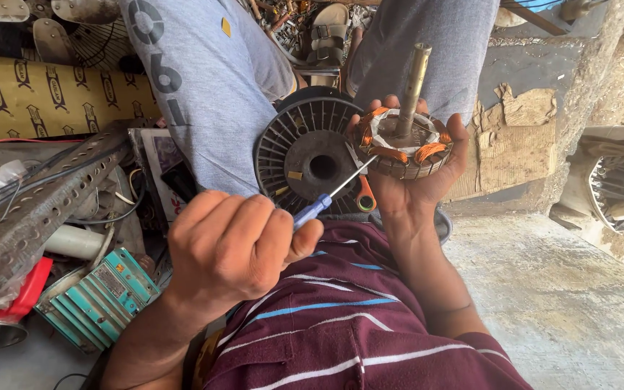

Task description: The person is repairing an electrical motor by winding copper wire around the stator core. They use a screwdriver to adjust the wire and a pair of scissors to cut the excess wire. The person is sitting on the floor in a cluttered workshop.

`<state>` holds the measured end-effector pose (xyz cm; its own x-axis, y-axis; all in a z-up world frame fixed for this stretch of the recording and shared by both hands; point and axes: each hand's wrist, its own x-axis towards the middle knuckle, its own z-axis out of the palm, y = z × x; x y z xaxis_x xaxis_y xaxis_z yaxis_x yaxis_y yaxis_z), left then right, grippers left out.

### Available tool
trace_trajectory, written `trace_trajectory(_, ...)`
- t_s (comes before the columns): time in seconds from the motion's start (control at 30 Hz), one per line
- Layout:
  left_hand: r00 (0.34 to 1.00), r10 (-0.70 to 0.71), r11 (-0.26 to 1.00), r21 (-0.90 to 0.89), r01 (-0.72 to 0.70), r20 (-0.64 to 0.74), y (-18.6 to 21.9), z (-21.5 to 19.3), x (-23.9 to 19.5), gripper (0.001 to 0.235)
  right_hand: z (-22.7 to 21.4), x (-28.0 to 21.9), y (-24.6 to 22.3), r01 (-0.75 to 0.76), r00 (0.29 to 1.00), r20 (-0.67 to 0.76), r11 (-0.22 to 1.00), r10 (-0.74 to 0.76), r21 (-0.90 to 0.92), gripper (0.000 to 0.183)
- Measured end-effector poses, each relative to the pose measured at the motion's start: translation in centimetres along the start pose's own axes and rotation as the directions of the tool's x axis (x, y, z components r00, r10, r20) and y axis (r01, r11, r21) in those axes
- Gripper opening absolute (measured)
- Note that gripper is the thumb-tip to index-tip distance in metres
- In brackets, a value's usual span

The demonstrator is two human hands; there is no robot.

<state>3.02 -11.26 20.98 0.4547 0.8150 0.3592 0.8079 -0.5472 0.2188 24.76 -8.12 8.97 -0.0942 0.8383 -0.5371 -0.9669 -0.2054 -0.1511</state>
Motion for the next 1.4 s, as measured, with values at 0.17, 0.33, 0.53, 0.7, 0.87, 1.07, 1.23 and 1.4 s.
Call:
trace_trajectory(0.17, 0.997, -0.065, 0.957, -0.286, 0.055, -0.029, 0.9, 0.1, 0.6, 0.050, -0.3, 0.2, 0.1, 0.028, 1.000, -0.009, 0.999, -0.029, -0.025, 0.045)
trace_trajectory(0.33, 0.996, -0.067, 0.949, -0.313, 0.045, -0.059, 1.5, 0.9, 1.0, 0.040, -1.4, 0.7, 0.3, 0.044, 0.998, 0.052, 0.996, -0.041, -0.075, 0.042)
trace_trajectory(0.53, 0.989, -0.131, 0.930, -0.355, 0.098, -0.071, 1.9, 2.7, 5.0, 0.037, -1.8, 1.7, 0.3, 0.039, 0.998, 0.048, 0.990, -0.033, -0.134, 0.039)
trace_trajectory(0.7, 0.997, -0.076, 0.954, -0.292, 0.065, -0.029, 2.3, 1.0, 6.6, 0.026, -0.7, 1.1, 0.7, 0.018, 0.995, -0.100, 0.996, -0.026, -0.082, 0.039)
trace_trajectory(0.87, 0.989, -0.064, 0.947, -0.319, 0.019, -0.132, 2.1, 0.3, 5.0, 0.034, -0.3, 0.7, 0.7, -0.008, 0.993, -0.121, 0.998, 0.000, -0.066, 0.037)
trace_trajectory(1.07, 0.987, -0.130, 0.940, -0.329, 0.093, -0.093, 2.0, 0.1, 3.3, 0.037, -0.8, 1.4, 0.5, -0.014, 0.997, -0.076, 1.000, 0.013, -0.011, 0.039)
trace_trajectory(1.23, 0.988, -0.132, 0.942, -0.321, 0.099, -0.082, 2.1, 1.1, 2.8, 0.038, -1.3, 1.5, 0.6, -0.027, 1.000, -0.012, 1.000, 0.026, -0.012, 0.040)
trace_trajectory(1.4, 0.983, -0.109, 0.919, -0.391, 0.042, -0.149, 2.1, 2.0, 3.0, 0.035, -1.4, 1.6, 0.4, -0.004, 0.997, -0.081, 0.999, 0.001, -0.041, 0.040)
